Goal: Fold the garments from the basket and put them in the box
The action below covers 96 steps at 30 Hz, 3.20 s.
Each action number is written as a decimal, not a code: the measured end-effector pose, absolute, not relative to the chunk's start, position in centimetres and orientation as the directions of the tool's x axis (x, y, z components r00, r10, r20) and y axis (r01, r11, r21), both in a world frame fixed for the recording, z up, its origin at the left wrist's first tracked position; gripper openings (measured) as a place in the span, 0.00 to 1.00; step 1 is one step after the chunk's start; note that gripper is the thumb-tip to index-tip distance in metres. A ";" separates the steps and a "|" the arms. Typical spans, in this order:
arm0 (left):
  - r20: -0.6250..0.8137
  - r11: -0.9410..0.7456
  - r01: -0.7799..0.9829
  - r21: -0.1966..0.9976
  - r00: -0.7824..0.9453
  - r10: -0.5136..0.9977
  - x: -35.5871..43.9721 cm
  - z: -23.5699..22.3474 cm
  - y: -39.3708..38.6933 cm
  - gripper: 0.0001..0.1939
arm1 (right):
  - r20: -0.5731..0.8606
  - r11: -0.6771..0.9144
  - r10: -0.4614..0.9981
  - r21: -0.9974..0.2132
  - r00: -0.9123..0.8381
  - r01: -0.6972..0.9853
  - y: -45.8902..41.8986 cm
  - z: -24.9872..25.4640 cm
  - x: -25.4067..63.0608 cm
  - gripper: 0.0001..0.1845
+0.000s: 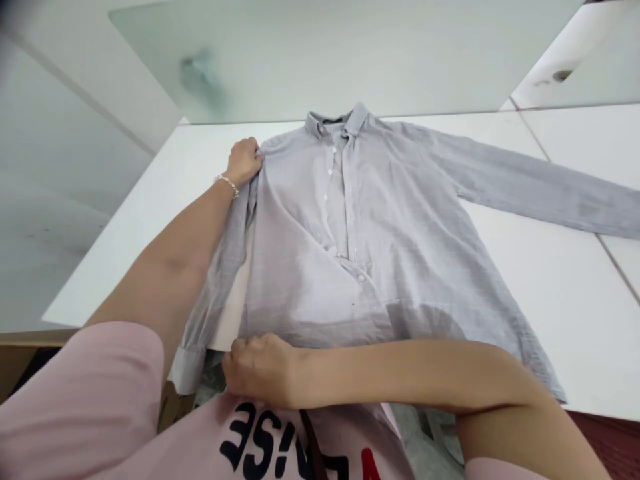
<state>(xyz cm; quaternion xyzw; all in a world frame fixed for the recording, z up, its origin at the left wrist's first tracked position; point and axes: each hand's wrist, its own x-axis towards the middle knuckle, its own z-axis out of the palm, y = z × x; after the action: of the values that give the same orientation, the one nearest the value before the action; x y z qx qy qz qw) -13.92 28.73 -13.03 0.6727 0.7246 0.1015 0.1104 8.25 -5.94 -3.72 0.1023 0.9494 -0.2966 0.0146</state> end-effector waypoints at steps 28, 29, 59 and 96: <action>0.021 -0.566 0.807 0.167 0.571 0.820 0.9 -10.4 28.0 0.26 | -0.004 0.365 0.885 -0.616 -0.466 0.698 -3.4 -3.7 25.2 0.13; 0.019 -0.545 0.821 0.172 0.550 0.835 1.0 -10.9 28.2 0.26 | -0.019 0.329 0.899 -0.628 -0.437 0.705 -4.0 -3.9 25.2 0.14; -0.081 -0.282 0.935 0.216 0.305 0.949 2.6 -12.0 30.7 0.23 | -0.301 -0.200 0.714 -0.953 -0.632 0.228 -9.6 -3.3 22.0 0.09; -0.199 -0.357 0.879 0.315 0.429 0.881 2.7 -12.1 25.0 0.33 | 0.002 0.269 0.861 -0.851 -0.509 0.452 -8.4 -0.4 22.9 0.12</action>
<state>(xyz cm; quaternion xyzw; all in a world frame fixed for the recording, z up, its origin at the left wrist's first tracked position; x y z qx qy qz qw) 2.71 24.98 -12.14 0.8237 0.5344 0.0025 0.1897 22.88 -8.43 -0.45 0.4325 0.7589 -0.4225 -0.2419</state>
